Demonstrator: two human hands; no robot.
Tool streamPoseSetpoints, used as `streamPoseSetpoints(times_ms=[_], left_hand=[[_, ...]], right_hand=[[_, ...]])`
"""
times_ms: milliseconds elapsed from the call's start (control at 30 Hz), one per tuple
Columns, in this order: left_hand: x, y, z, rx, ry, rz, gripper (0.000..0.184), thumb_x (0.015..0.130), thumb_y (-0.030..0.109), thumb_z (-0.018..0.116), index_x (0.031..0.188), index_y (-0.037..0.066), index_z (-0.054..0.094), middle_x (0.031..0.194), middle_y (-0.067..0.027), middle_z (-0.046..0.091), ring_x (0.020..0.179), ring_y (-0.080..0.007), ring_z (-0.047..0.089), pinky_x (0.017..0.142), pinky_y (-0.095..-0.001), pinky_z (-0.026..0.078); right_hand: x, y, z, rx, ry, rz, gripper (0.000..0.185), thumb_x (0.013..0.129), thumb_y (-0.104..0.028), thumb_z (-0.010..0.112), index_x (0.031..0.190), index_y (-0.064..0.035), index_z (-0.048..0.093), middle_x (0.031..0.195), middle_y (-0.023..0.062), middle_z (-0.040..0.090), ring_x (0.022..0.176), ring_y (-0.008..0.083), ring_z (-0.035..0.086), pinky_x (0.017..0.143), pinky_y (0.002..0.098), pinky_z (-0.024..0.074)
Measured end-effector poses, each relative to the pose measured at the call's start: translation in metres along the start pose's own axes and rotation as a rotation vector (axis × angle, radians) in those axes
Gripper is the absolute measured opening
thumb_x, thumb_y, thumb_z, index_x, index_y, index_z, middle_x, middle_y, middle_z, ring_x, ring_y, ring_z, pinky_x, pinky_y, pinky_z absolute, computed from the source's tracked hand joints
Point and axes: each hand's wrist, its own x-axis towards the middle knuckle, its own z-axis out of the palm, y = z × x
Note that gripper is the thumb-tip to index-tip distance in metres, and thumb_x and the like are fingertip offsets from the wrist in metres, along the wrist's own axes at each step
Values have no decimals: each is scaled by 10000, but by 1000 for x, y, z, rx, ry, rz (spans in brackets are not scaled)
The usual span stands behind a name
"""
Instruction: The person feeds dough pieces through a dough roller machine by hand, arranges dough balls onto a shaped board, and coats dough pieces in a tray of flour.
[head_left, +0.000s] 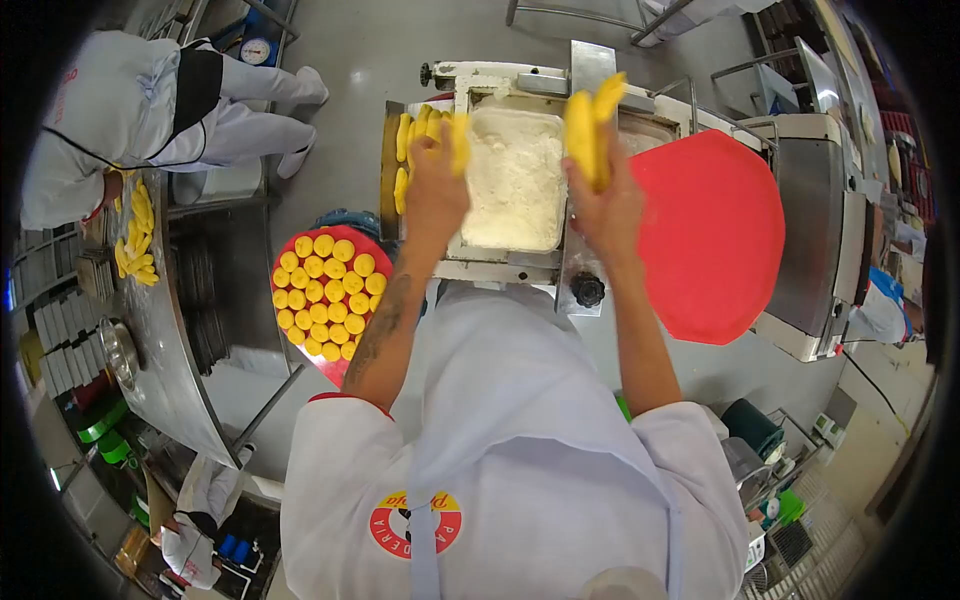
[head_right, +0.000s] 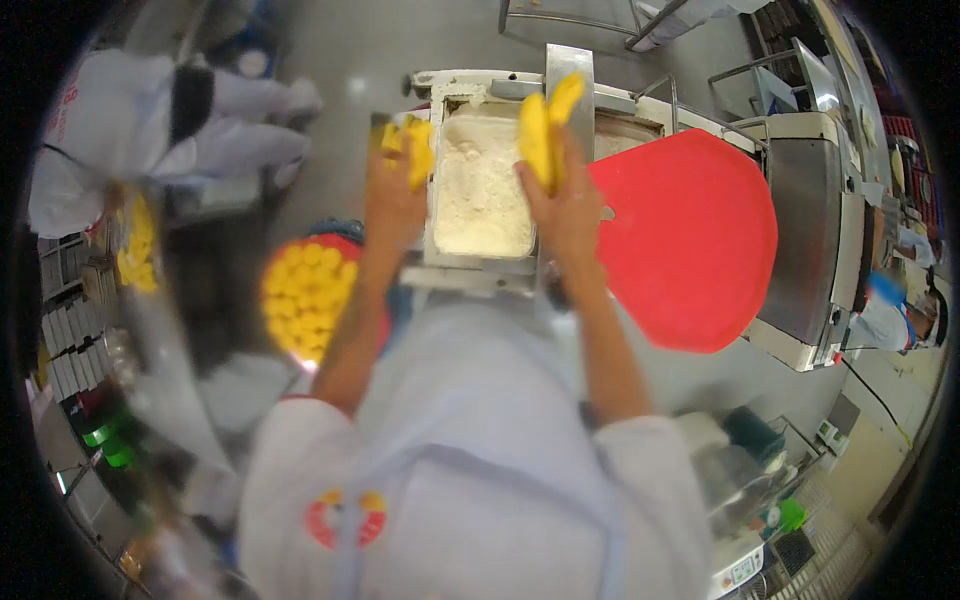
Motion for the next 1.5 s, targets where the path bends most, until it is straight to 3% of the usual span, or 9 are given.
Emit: streamPoseSetpoints(times_ms=[133, 433, 567, 733, 800, 967, 1267, 1333, 1500], left_hand=[[-52, 17, 51, 316, -952, 25, 439, 806, 127, 625, 1237, 46, 617, 1210, -250, 572, 940, -393, 671, 818, -508, 536], [-4, 15, 19, 61, -33, -17, 291, 834, 124, 604, 1112, 59, 656, 1008, -158, 655, 880, -309, 661, 752, -477, 540], [-70, -11, 167, 144, -336, 9, 150, 821, 130, 590, 844, 67, 724, 828, -123, 695, 772, -309, 691, 643, -457, 521], [-46, -13, 62, -101, -623, -173, 164, 728, 185, 698, 793, 40, 740, 850, -167, 731, 750, -304, 722, 648, -418, 559], [-51, -52, 24, -408, -475, -295, 241, 757, 237, 726, 887, 34, 737, 849, -159, 724, 711, -283, 713, 610, -390, 560], [-126, -142, -87, -1218, -106, -719, 335, 914, 258, 698, 1164, 36, 685, 878, -85, 703, 621, -130, 666, 577, -270, 563], [-149, -359, -335, -650, 869, -727, 316, 910, 237, 694, 1139, 21, 676, 821, -18, 676, 696, -86, 620, 605, -277, 500], [-136, -404, -394, -381, 985, -972, 702, 889, 342, 716, 1444, 10, 440, 922, -100, 679, 727, -157, 627, 646, -316, 523], [-172, -417, -376, -599, 1206, -878, 580, 935, 278, 679, 1412, 17, 477, 1098, -87, 634, 922, -148, 616, 682, -322, 587]], right_hand=[[-41, 89, 75, -586, -1090, 29, 380, 885, -341, 648, 1084, -22, 700, 1015, 271, 683, 967, 417, 660, 884, 498, 510], [16, 37, 42, -284, -325, -170, 460, 957, -381, 575, 1253, -35, 642, 967, 279, 686, 884, 413, 679, 772, 457, 537], [-26, 106, 99, -705, -763, -248, 351, 922, -287, 602, 1003, 43, 690, 926, 298, 672, 861, 446, 658, 719, 517, 508], [-7, 201, 109, -504, -1023, -215, 343, 904, -291, 612, 1065, -8, 719, 810, 179, 701, 623, 259, 696, 555, 383, 537], [2, 68, 77, -135, -913, 354, 379, 954, -263, 571, 1176, 30, 664, 775, 115, 669, 584, 145, 665, 501, 298, 522], [27, 80, 78, -221, -928, -172, 412, 972, -190, 540, 1286, 74, 570, 813, 125, 673, 606, 175, 681, 530, 297, 554], [-42, -320, 382, 545, -1520, -267, 585, 1020, -324, 527, 1506, -46, 362, 1210, 92, 589, 1017, 136, 602, 933, 305, 487], [-67, -399, 419, 602, -1574, -18, 656, 1033, -378, 496, 1543, -43, 254, 1420, 75, 496, 1181, 194, 566, 1000, 341, 454], [-63, -326, 393, 745, -1614, 17, 581, 1025, -359, 521, 1428, 44, 412, 1352, 154, 547, 1227, 289, 572, 1084, 392, 429]])
